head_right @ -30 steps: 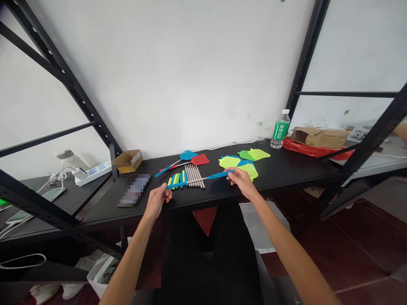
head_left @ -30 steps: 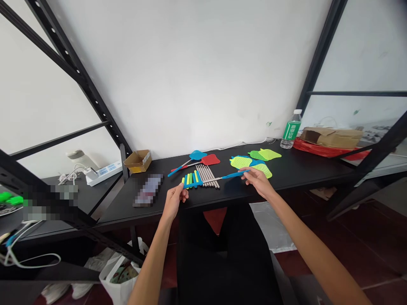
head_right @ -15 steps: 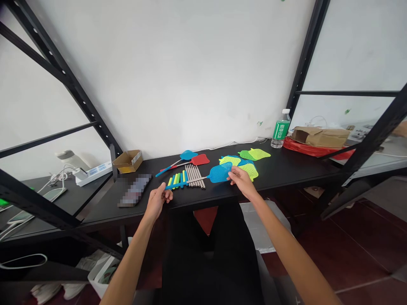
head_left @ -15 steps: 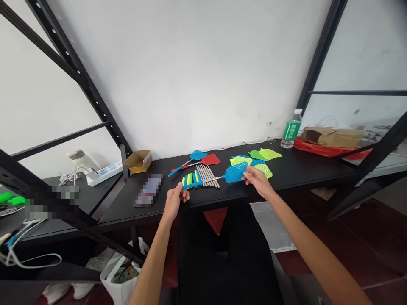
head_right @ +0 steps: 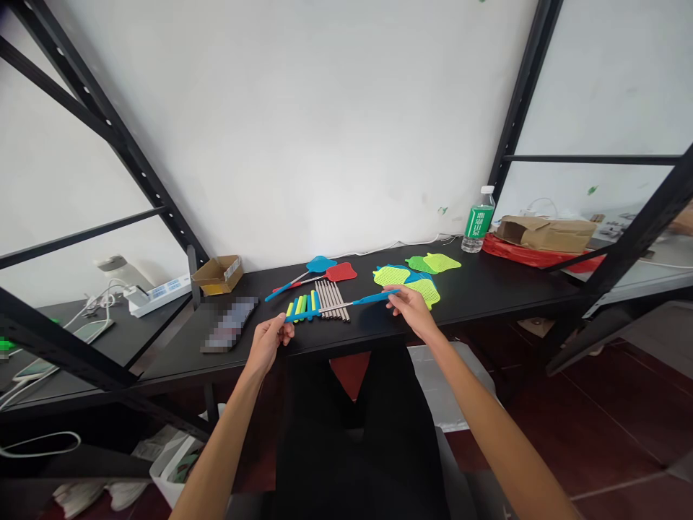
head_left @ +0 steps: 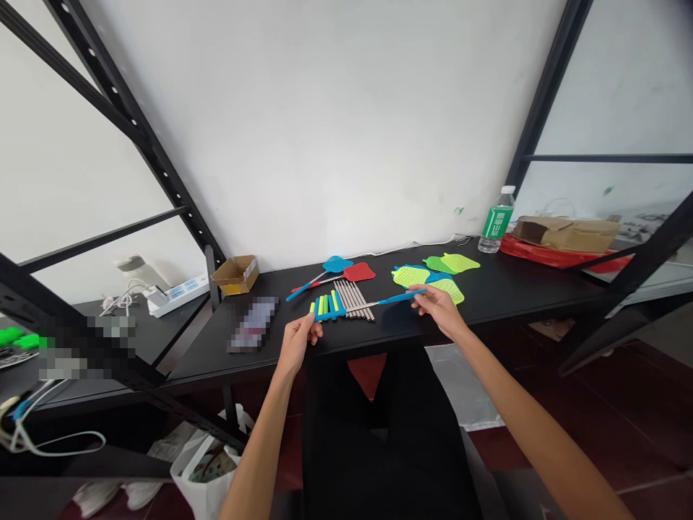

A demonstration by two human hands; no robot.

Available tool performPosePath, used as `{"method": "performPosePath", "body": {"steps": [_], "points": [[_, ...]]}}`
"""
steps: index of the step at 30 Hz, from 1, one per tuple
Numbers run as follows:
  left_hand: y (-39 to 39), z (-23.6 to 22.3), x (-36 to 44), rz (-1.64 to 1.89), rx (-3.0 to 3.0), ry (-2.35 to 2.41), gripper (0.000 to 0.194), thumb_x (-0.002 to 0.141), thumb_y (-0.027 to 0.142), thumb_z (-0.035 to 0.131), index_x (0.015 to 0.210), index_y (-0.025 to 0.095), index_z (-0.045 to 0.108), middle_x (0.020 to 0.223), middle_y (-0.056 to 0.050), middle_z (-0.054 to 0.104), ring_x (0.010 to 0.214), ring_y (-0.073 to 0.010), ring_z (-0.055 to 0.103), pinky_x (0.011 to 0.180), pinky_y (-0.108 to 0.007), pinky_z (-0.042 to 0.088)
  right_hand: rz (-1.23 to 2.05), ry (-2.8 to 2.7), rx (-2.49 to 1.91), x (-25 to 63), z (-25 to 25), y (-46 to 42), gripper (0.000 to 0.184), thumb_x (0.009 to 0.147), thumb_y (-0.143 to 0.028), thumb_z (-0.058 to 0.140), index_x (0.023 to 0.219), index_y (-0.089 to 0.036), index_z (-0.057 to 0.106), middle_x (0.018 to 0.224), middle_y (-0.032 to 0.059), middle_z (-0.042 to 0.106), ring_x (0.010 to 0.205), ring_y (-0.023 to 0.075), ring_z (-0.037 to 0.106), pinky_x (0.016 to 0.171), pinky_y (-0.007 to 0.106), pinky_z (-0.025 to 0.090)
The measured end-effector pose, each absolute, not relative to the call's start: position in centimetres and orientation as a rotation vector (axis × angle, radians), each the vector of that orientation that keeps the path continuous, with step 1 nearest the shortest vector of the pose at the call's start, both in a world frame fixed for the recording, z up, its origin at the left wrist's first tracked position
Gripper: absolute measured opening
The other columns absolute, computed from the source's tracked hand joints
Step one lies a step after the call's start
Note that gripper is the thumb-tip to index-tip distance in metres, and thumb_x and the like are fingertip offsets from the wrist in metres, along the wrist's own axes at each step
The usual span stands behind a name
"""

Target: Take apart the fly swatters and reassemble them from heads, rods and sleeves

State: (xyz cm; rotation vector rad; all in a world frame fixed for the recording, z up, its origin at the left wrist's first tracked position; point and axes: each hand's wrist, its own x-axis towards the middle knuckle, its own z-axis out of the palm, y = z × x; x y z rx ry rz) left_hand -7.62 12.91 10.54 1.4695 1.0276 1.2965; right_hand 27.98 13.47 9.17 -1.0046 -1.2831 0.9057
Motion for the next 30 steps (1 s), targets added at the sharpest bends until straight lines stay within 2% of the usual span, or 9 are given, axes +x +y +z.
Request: {"method": "performPosePath", "body": {"steps": [3, 5, 13, 18, 22, 27, 30], "points": [[12.95, 10.55, -7.68, 1.313, 1.455, 1.013, 0.043, 0.090, 0.047, 0.056, 0.062, 0.015, 0.060, 0.064, -0.004, 0.059, 0.051, -0.0104, 0.046, 0.050, -0.024, 0.037, 0.908, -1.282, -1.002, 28.06, 9.05, 13.53, 0.037, 0.080, -0.048, 0.072, 0.104, -0.020, 0.070, 0.077, 0.0039, 0.065, 0.070, 0.0178, 0.061, 0.057, 0.028, 0.046], [12.99, 10.54, -7.71, 1.319, 1.458, 1.011, 0.043, 0.090, 0.048, 0.057, 0.063, 0.015, 0.061, 0.064, -0.004, 0.059, 0.052, -0.0103, 0.046, 0.050, -0.024, 0.036, 0.910, -1.271, -1.003, 28.10, 8.99, 13.56, 0.038, 0.079, -0.049, 0.073, 0.101, -0.019, 0.069, 0.071, 0.0020, 0.061, 0.066, 0.0169, 0.060, 0.056, 0.029, 0.046], [13.10, 10.49, -7.98, 1.304, 1.563, 1.034, 0.043, 0.091, 0.051, 0.055, 0.068, 0.015, 0.065, 0.067, -0.003, 0.059, 0.051, -0.0098, 0.044, 0.051, -0.024, 0.035, 0.942, -1.151, -0.986, 28.19, 9.05, 13.56, 0.042, 0.069, -0.051, 0.082, 0.086, -0.019, 0.061, 0.067, -0.0012, 0.056, 0.057, 0.0145, 0.056, 0.052, 0.029, 0.043], [13.16, 10.45, -8.10, 1.287, 1.600, 1.021, 0.042, 0.091, 0.051, 0.054, 0.074, 0.015, 0.067, 0.065, -0.002, 0.059, 0.051, -0.0098, 0.043, 0.052, -0.024, 0.034, 0.931, -1.172, -0.995, 28.37, 8.79, 13.74, 0.040, 0.070, -0.052, 0.081, 0.077, -0.020, 0.058, 0.061, -0.0024, 0.053, 0.054, 0.0144, 0.054, 0.050, 0.029, 0.041], [13.26, 10.30, -8.25, 1.270, 1.645, 1.033, 0.041, 0.092, 0.051, 0.054, 0.078, 0.015, 0.069, 0.064, -0.001, 0.058, 0.051, -0.0097, 0.043, 0.053, -0.024, 0.033, 0.927, -1.139, -1.026, 28.46, 8.56, 13.91, 0.041, 0.070, -0.052, 0.080, 0.085, -0.019, 0.061, 0.056, -0.0040, 0.052, 0.048, 0.0129, 0.050, 0.047, 0.028, 0.039], [13.36, 10.14, -8.51, 1.263, 1.669, 1.009, 0.035, 0.091, 0.048, 0.058, 0.092, 0.016, 0.068, 0.063, 0.001, 0.057, 0.051, -0.0099, 0.043, 0.055, -0.024, 0.035, 0.913, -1.141, -1.075, 28.52, 8.54, 13.85, 0.045, 0.071, -0.053, 0.079, 0.096, -0.018, 0.063, 0.048, -0.0066, 0.046, 0.042, 0.0119, 0.044, 0.042, 0.026, 0.034], [13.28, 10.22, -8.47, 1.266, 1.678, 1.010, 0.033, 0.091, 0.048, 0.058, 0.094, 0.016, 0.067, 0.056, 0.003, 0.052, 0.051, -0.0106, 0.043, 0.055, -0.024, 0.035, 0.898, -1.166, -1.094, 28.53, 8.56, 13.82, 0.042, 0.072, -0.055, 0.078, 0.090, -0.019, 0.064, 0.048, -0.0069, 0.043, 0.040, 0.0111, 0.041, 0.040, 0.026, 0.031]]}}
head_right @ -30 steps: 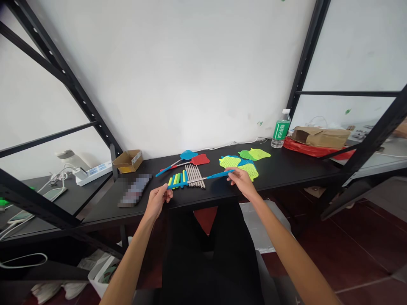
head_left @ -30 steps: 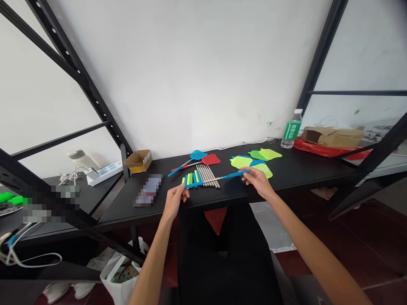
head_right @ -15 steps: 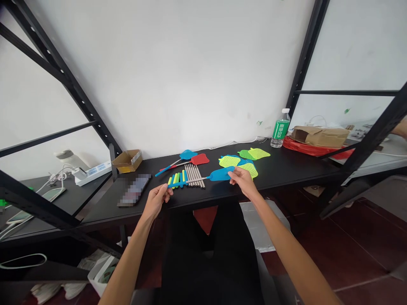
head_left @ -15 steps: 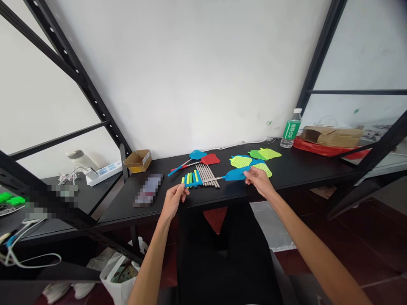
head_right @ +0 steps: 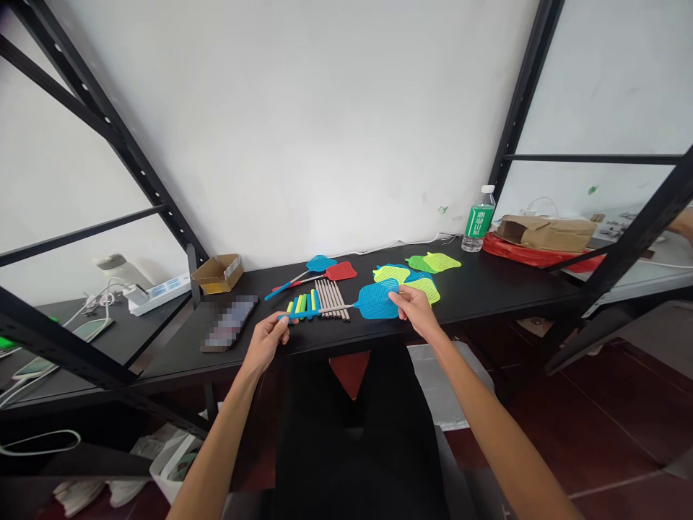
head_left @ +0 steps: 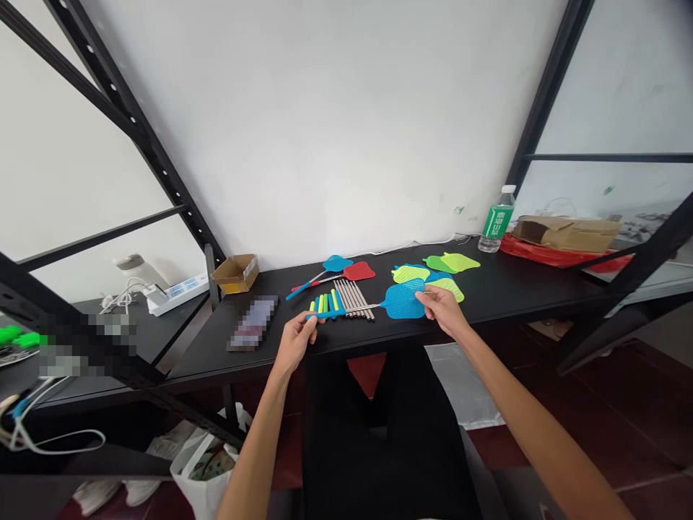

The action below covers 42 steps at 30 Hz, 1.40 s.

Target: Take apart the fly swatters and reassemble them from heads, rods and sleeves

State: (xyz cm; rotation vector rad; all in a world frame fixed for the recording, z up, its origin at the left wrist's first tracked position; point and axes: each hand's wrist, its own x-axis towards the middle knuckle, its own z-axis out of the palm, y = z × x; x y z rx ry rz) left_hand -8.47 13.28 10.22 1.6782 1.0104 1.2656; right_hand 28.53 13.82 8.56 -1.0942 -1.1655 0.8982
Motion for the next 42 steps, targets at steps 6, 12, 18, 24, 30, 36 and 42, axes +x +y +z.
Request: {"method": "performPosePath", "body": {"steps": [6, 12, 18, 24, 30, 36, 42], "points": [[12.8, 10.8, -7.6, 1.251, 1.673, 1.036, 0.038, 0.094, 0.050, 0.052, 0.076, 0.017, 0.061, 0.067, -0.002, 0.062, 0.052, -0.0108, 0.046, 0.054, -0.024, 0.037, 0.910, -1.170, -1.022, 28.2, 9.0, 13.7, 0.039, 0.071, -0.053, 0.079, 0.070, -0.020, 0.059, 0.052, -0.0045, 0.045, 0.046, 0.0110, 0.043, 0.042, 0.026, 0.033], [12.2, 11.1, -6.7, 1.131, 1.772, 1.154, 0.053, 0.096, 0.052, 0.044, 0.056, 0.019, 0.051, 0.052, -0.002, 0.056, 0.052, -0.0128, 0.045, 0.056, -0.025, 0.037, 0.994, -1.015, -0.907, 28.1, 9.3, 13.5, 0.036, 0.064, -0.046, 0.087, 0.073, -0.019, 0.064, 0.073, 0.0007, 0.059, 0.070, 0.0149, 0.058, 0.054, 0.025, 0.045], [11.8, 11.5, -6.7, 1.124, 1.873, 1.173, 0.052, 0.096, 0.049, 0.047, 0.055, 0.018, 0.055, 0.054, -0.001, 0.054, 0.054, -0.0126, 0.045, 0.057, -0.025, 0.036, 1.004, -0.998, -0.902, 28.0, 9.4, 13.5, 0.035, 0.065, -0.046, 0.086, 0.080, -0.019, 0.069, 0.082, 0.0027, 0.063, 0.081, 0.0174, 0.063, 0.061, 0.025, 0.050], [12.0, 11.4, -7.4, 1.147, 1.825, 1.140, 0.038, 0.092, 0.048, 0.056, 0.069, 0.017, 0.060, 0.066, -0.001, 0.061, 0.055, -0.0112, 0.045, 0.055, -0.023, 0.036, 0.951, -1.116, -0.958, 28.0, 9.3, 13.4, 0.037, 0.070, -0.050, 0.082, 0.073, -0.018, 0.064, 0.065, -0.0009, 0.057, 0.062, 0.0130, 0.057, 0.056, 0.025, 0.046], [12.5, 10.8, -8.0, 1.163, 1.804, 1.125, 0.033, 0.089, 0.048, 0.061, 0.078, 0.017, 0.063, 0.074, -0.003, 0.066, 0.055, -0.0103, 0.044, 0.054, -0.023, 0.036, 0.915, -1.145, -0.995, 28.2, 9.1, 13.5, 0.039, 0.070, -0.049, 0.082, 0.066, -0.018, 0.058, 0.054, -0.0058, 0.043, 0.046, 0.0084, 0.041, 0.042, 0.023, 0.031], [12.9, 10.5, -8.1, 1.224, 1.707, 1.066, 0.029, 0.085, 0.046, 0.068, 0.089, 0.018, 0.059, 0.075, -0.001, 0.065, 0.054, -0.0091, 0.043, 0.053, -0.022, 0.036, 0.935, -1.169, -1.006, 28.1, 9.1, 13.5, 0.040, 0.070, -0.048, 0.082, 0.063, -0.020, 0.055, 0.049, -0.0087, 0.034, 0.039, 0.0069, 0.032, 0.038, 0.024, 0.026], [12.5, 10.8, -7.4, 1.191, 1.693, 1.065, 0.029, 0.091, 0.048, 0.060, 0.086, 0.020, 0.054, 0.058, 0.004, 0.053, 0.051, -0.0097, 0.040, 0.051, -0.022, 0.031, 0.982, -1.036, -0.906, 27.9, 9.7, 13.3, 0.036, 0.064, -0.044, 0.087, 0.066, -0.019, 0.062, 0.060, -0.0021, 0.054, 0.056, 0.0118, 0.054, 0.048, 0.023, 0.040]]}}
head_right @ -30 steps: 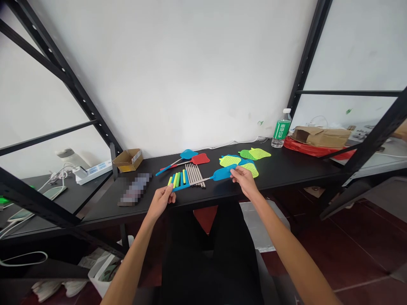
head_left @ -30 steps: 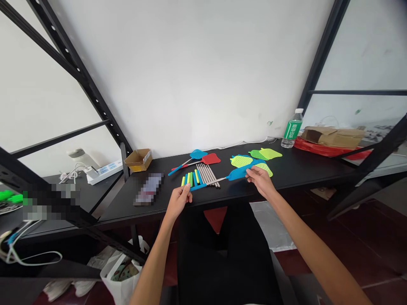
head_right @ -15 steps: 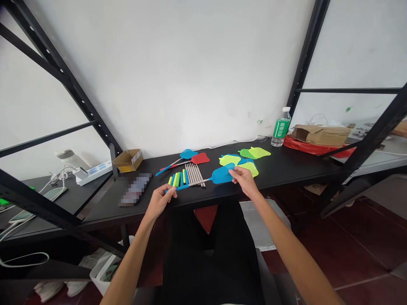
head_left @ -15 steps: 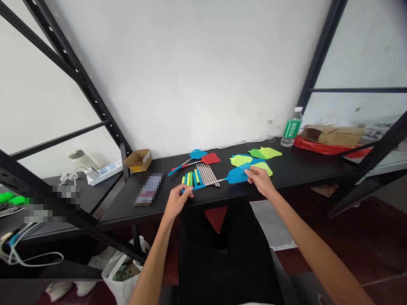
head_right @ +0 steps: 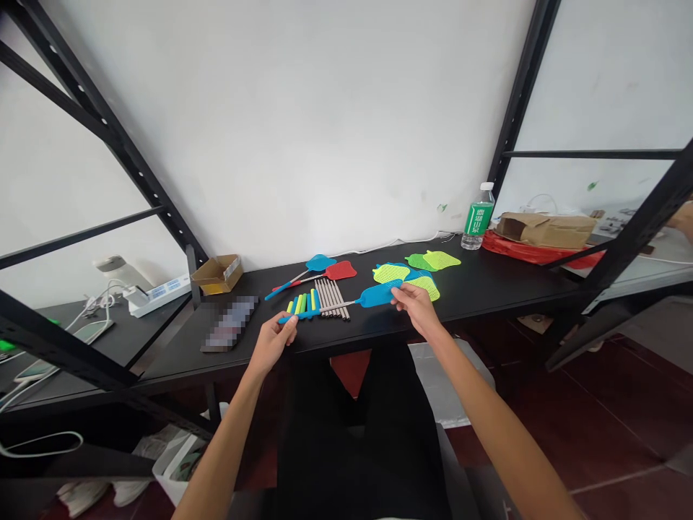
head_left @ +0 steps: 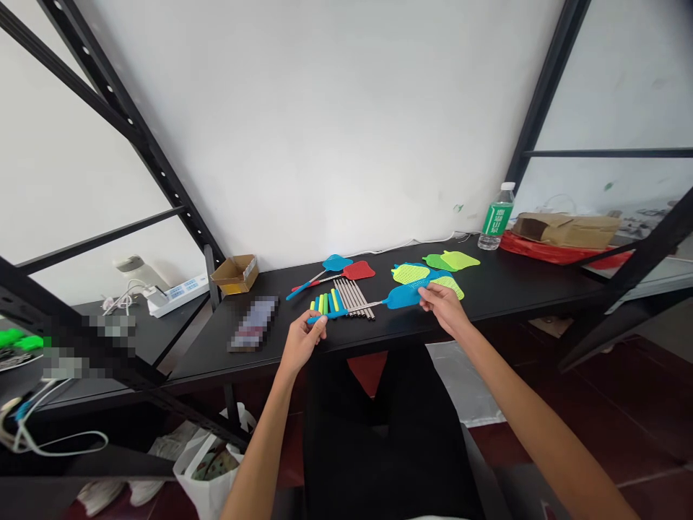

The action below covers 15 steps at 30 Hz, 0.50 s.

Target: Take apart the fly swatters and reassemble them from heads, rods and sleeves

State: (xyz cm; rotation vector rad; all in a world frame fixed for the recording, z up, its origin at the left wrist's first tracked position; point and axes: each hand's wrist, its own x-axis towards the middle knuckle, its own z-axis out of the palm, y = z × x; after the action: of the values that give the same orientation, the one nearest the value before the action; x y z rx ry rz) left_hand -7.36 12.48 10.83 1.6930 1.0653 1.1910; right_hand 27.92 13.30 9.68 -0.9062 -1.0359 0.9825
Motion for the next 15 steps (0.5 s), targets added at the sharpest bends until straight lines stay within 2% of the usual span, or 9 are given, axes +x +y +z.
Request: {"method": "performPosePath", "body": {"steps": [3, 6, 8, 11, 15], "points": [[12.36, 10.82, -7.09, 1.191, 1.722, 1.077, 0.042, 0.093, 0.051, 0.054, 0.067, 0.020, 0.044, 0.051, 0.005, 0.038, 0.048, -0.0090, 0.031, 0.049, -0.024, 0.024, 1.029, -0.967, -0.879, 28.04, 9.75, 13.26, 0.034, 0.062, -0.043, 0.088, 0.068, -0.018, 0.065, 0.070, 0.0020, 0.062, 0.072, 0.0174, 0.065, 0.052, 0.023, 0.044], [12.28, 10.90, -6.93, 1.199, 1.754, 1.100, 0.054, 0.098, 0.053, 0.042, 0.056, 0.020, 0.035, 0.049, 0.003, 0.036, 0.048, -0.0101, 0.031, 0.051, -0.027, 0.026, 1.046, -1.004, -0.864, 28.23, 9.67, 13.15, 0.028, 0.067, -0.042, 0.086, 0.076, -0.020, 0.071, 0.082, 0.0053, 0.069, 0.083, 0.0204, 0.068, 0.059, 0.025, 0.049], [12.24, 11.01, -6.87, 1.195, 1.758, 1.130, 0.056, 0.099, 0.053, 0.037, 0.053, 0.020, 0.035, 0.048, 0.002, 0.037, 0.049, -0.0113, 0.033, 0.054, -0.027, 0.028, 1.045, -1.047, -0.849, 28.28, 9.64, 13.01, 0.027, 0.071, -0.042, 0.083, 0.085, -0.021, 0.074, 0.097, 0.0074, 0.073, 0.089, 0.0211, 0.068, 0.063, 0.026, 0.051], [12.23, 11.14, -6.85, 1.185, 1.780, 1.165, 0.056, 0.099, 0.052, 0.040, 0.053, 0.020, 0.039, 0.046, 0.002, 0.038, 0.049, -0.0119, 0.034, 0.055, -0.028, 0.029, 1.029, -1.090, -0.825, 28.23, 9.69, 12.85, 0.027, 0.073, -0.043, 0.081, 0.091, -0.024, 0.075, 0.116, 0.0084, 0.071, 0.095, 0.0217, 0.068, 0.068, 0.027, 0.054], [12.18, 11.40, -6.97, 1.209, 1.814, 1.156, 0.052, 0.096, 0.051, 0.046, 0.055, 0.020, 0.044, 0.048, 0.002, 0.041, 0.051, -0.0122, 0.035, 0.055, -0.027, 0.030, 1.003, -1.118, -0.854, 28.15, 9.65, 12.92, 0.030, 0.074, -0.046, 0.080, 0.092, -0.023, 0.074, 0.113, 0.0093, 0.072, 0.095, 0.0222, 0.068, 0.068, 0.028, 0.055]]}}
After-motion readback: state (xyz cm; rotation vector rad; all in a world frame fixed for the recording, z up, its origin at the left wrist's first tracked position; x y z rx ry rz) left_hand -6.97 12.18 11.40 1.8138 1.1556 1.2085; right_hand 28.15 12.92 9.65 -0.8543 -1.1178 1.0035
